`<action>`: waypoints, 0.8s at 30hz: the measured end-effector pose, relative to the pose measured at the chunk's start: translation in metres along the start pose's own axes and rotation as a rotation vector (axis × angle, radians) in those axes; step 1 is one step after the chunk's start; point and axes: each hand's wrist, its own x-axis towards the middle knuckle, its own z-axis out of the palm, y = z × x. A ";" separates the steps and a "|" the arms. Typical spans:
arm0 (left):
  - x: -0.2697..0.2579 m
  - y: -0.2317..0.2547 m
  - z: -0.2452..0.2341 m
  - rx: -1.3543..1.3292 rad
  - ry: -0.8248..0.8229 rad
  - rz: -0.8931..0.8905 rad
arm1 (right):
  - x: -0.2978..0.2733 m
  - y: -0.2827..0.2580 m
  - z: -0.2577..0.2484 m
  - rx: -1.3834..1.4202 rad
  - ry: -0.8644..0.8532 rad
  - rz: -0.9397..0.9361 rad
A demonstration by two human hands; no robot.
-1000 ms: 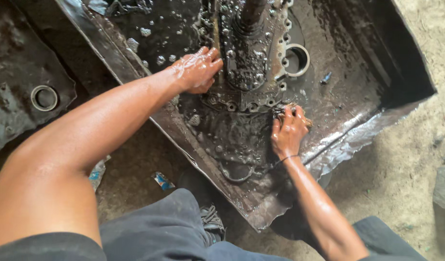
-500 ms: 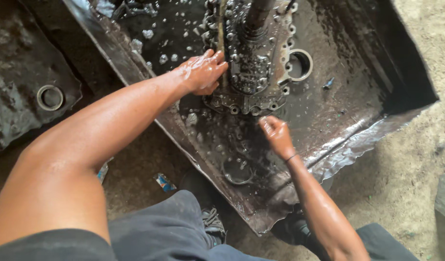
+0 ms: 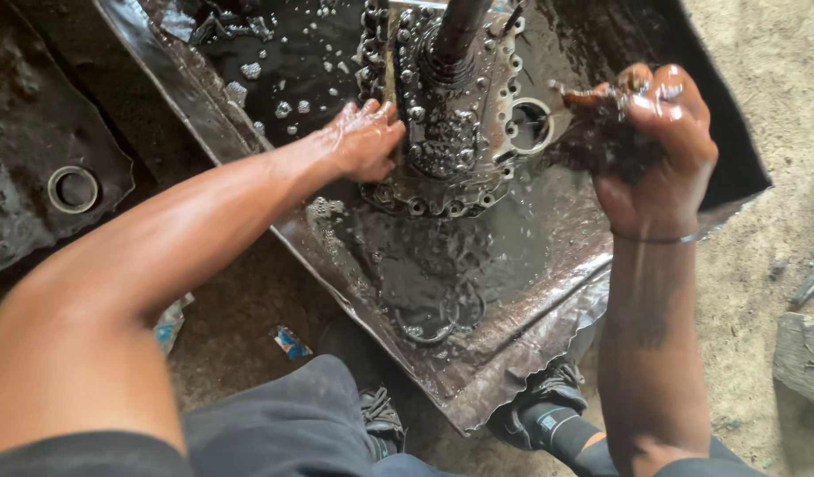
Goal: The person scrubs and rinses a disassembled mechanical assembly in a metal tray filled with dark liquid. They repeatedly rub the surfaces and crevices with both hands, rotate the assembly, and rinse it to remove grime.
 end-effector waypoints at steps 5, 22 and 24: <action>0.027 0.065 -0.030 -0.567 0.227 0.061 | 0.021 0.031 0.002 -0.084 0.132 -0.107; 0.067 0.111 -0.050 -0.038 0.689 0.159 | 0.022 0.050 0.008 0.183 0.054 0.352; 0.056 0.100 -0.055 -0.015 0.593 0.162 | 0.018 0.040 0.012 0.204 0.213 0.365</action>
